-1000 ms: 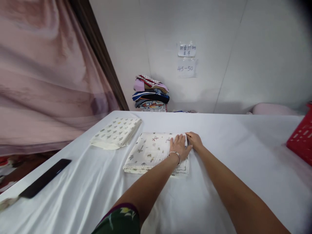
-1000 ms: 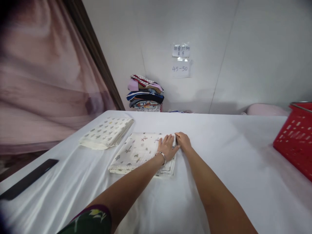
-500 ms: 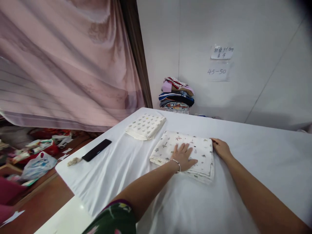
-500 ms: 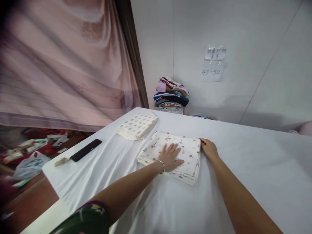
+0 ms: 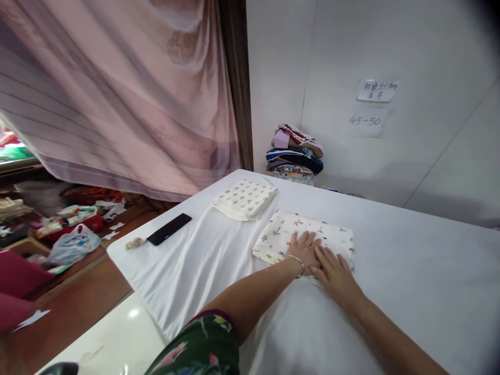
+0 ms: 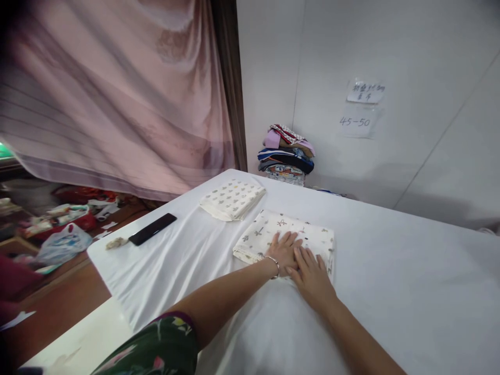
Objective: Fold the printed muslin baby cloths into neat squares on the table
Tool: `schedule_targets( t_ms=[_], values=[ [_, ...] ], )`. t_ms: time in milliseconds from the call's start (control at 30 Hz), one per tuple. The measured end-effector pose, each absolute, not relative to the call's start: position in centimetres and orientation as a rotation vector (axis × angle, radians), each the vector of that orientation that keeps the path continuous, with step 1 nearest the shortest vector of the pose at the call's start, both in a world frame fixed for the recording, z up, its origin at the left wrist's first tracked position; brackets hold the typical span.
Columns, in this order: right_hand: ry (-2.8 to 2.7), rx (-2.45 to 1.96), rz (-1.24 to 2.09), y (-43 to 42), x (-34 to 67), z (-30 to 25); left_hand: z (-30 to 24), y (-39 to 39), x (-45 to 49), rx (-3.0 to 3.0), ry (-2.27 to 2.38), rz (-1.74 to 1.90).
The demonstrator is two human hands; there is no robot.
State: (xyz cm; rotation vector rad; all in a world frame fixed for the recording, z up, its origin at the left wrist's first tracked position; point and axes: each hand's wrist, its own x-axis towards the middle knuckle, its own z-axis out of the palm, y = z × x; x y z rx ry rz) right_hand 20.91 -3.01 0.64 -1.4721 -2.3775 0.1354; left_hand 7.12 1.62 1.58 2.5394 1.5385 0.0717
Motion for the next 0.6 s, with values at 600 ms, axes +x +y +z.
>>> schedule_targets(
  t_ms=[600],
  values=[
    [-2.522,-1.539,0.06,-3.5,21.2,-0.7,4.4,3.0,-1.7,2.022,2.193,0.423]
  ],
)
